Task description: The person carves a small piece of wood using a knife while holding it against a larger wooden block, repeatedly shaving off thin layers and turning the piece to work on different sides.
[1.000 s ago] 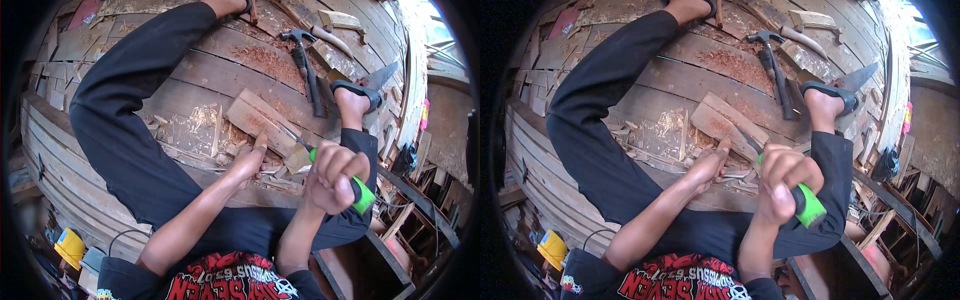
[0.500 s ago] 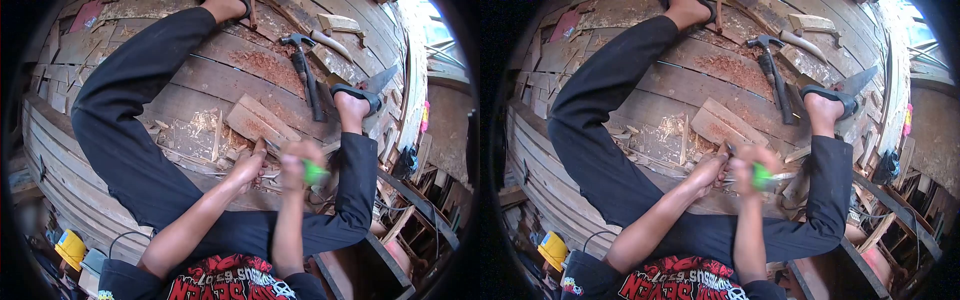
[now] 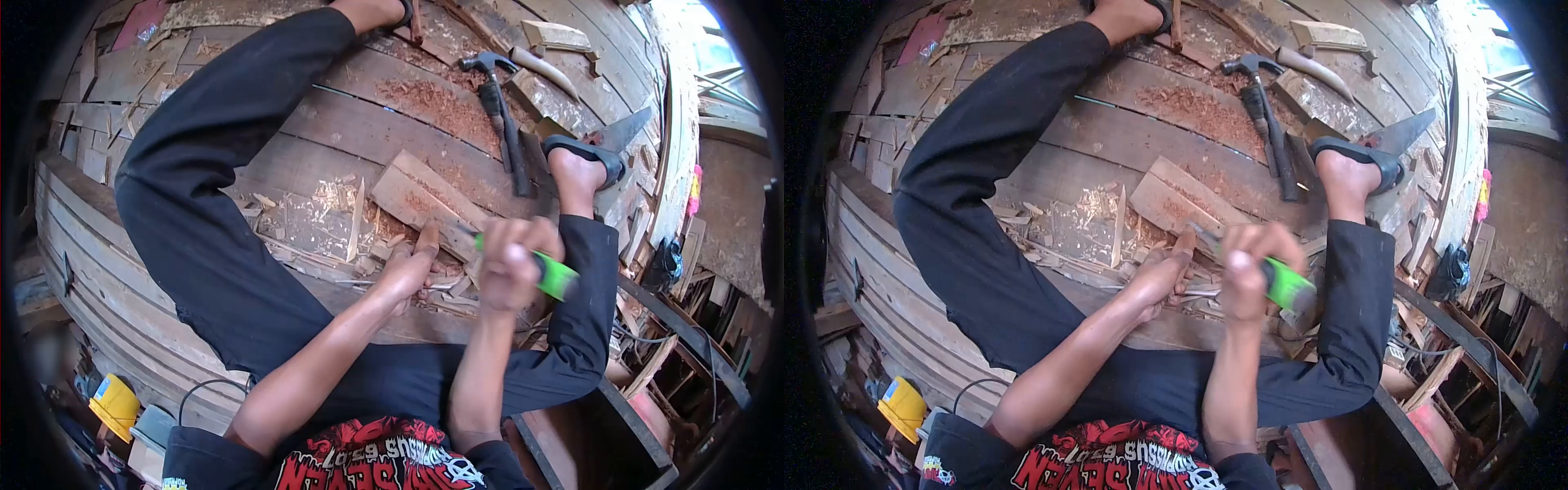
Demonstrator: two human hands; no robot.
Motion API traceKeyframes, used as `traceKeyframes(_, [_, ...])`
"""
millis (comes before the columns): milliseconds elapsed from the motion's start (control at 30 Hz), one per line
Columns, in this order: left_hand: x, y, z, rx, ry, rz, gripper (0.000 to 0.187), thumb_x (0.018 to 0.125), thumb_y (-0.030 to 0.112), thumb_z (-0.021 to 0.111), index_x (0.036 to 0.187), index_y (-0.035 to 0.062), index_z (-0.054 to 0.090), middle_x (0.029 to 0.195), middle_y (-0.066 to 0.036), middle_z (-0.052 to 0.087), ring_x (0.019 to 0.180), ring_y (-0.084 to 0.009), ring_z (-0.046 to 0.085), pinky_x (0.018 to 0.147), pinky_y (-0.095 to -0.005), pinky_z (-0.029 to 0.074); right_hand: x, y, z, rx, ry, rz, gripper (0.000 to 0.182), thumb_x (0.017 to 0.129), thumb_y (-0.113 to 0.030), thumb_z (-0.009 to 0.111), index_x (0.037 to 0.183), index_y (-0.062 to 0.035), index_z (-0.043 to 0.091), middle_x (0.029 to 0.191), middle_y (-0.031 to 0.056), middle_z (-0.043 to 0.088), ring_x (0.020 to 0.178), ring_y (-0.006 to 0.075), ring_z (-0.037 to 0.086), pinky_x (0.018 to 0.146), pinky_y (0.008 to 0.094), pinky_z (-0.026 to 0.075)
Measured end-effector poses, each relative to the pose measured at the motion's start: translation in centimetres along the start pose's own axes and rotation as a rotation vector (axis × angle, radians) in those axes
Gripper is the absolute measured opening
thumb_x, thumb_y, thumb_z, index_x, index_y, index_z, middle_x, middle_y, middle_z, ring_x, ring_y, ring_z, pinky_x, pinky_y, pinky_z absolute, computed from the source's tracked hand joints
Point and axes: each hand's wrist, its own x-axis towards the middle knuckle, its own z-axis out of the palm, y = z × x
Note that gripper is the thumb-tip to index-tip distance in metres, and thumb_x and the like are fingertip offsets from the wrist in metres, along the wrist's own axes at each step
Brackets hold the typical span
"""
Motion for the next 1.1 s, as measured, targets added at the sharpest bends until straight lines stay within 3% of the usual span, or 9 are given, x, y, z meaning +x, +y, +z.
traceKeyframes(133, [0.2,0.0,-0.2,0.022,0.013,-0.03,0.028,0.102,0.027,0.056,0.111,0.0054,0.041,0.09,-0.003,0.053,0.062,-0.0069,0.046,0.045,-0.0231,0.036,1.1,-3.7,0.9,-0.027,-0.092,-0.175,0.031,0.081,-0.013,0.065,0.07,-0.0109,0.036,0.052,-0.0029,0.039,0.042,0.009,0.035,0.047,0.0262,0.027])
traceKeyframes(233, [0.0,0.6,0.2,0.004,-0.01,-0.048,0.024,0.103,0.027,0.053,0.11,0.0066,0.042,0.089,-0.002,0.052,0.059,-0.006,0.045,0.044,-0.0227,0.035,-1.5,4.1,-2.6,-0.124,0.0,0.029,0.03,0.077,-0.008,0.065,0.07,-0.01,0.036,0.056,-0.0008,0.042,0.048,0.0084,0.037,0.047,0.0261,0.027])
traceKeyframes(333, [0.4,0.8,-0.2,-0.059,-0.092,-0.099,0.019,0.104,0.026,0.048,0.109,0.0087,0.04,0.084,0.0,0.049,0.055,-0.0048,0.041,0.041,-0.0215,0.032,-0.8,1.5,-1.4,-0.115,-0.006,-0.009,0.029,0.076,-0.005,0.065,0.07,-0.0097,0.037,0.057,-0.0002,0.042,0.05,0.0081,0.036,0.048,0.0263,0.026])
traceKeyframes(467, [0.7,0.5,-0.9,-0.197,-0.099,-0.13,0.02,0.1,0.029,0.051,0.094,0.0094,0.048,0.08,-0.001,0.048,0.054,-0.0067,0.039,0.043,-0.0246,0.03,0.0,-3.7,0.5,0.038,0.01,-0.136,0.031,0.079,-0.017,0.066,0.071,-0.0112,0.037,0.058,-0.0002,0.04,0.051,0.0088,0.035,0.049,0.0268,0.029])
traceKeyframes(600, [0.3,1.2,-0.6,-0.238,-0.097,-0.184,0.022,0.102,0.025,0.05,0.119,0.0155,0.04,0.081,0.001,0.047,0.049,-0.0026,0.036,0.037,-0.0184,0.026,-2.1,3.2,-1.7,-0.072,0.056,0.019,0.031,0.078,-0.007,0.068,0.07,-0.0109,0.038,0.059,-0.0008,0.04,0.053,0.0092,0.035,0.051,0.0266,0.03])
traceKeyframes(700, [0.8,0.6,-1.1,-0.261,-0.129,-0.175,0.024,0.102,0.026,0.051,0.12,0.016,0.039,0.081,0.0,0.047,0.049,-0.0026,0.036,0.037,-0.0187,0.026,-1.4,1.5,-0.5,-0.11,0.026,0.003,0.033,0.075,0.0,0.067,0.069,-0.0101,0.036,0.059,-0.0011,0.04,0.053,0.0095,0.035,0.051,0.0267,0.03])
traceKeyframes(833, [0.6,0.4,-0.9,-0.259,-0.091,-0.162,0.022,0.101,0.025,0.051,0.117,0.0161,0.039,0.08,0.0,0.047,0.049,-0.0026,0.037,0.036,-0.0188,0.025,-0.7,-2.7,1.2,0.033,0.004,-0.188,0.033,0.075,-0.008,0.068,0.068,-0.0104,0.037,0.055,0.0011,0.042,0.046,0.0101,0.035,0.047,0.0276,0.027])
traceKeyframes(967, [0.8,0.5,-1.1,-0.3,-0.189,-0.16,0.015,0.102,0.027,0.048,0.106,0.0132,0.044,0.082,0.0,0.047,0.049,-0.0031,0.036,0.037,-0.019,0.027,-2.2,3.2,-0.8,-0.233,-0.083,0.012,0.03,0.077,-0.005,0.066,0.068,-0.0099,0.038,0.057,0.0,0.043,0.049,0.0085,0.036,0.047,0.0271,0.028])
traceKeyframes(1100, [0.0,1.9,-0.4,-0.237,-0.105,-0.139,0.019,0.102,0.031,0.048,0.097,0.0125,0.046,0.074,0.003,0.046,0.047,-0.0041,0.036,0.037,-0.0192,0.026,-0.6,1.3,0.3,-0.135,-0.05,-0.111,0.03,0.077,-0.004,0.065,0.068,-0.0095,0.037,0.059,-0.0006,0.042,0.052,0.0084,0.038,0.049,0.0263,0.029])
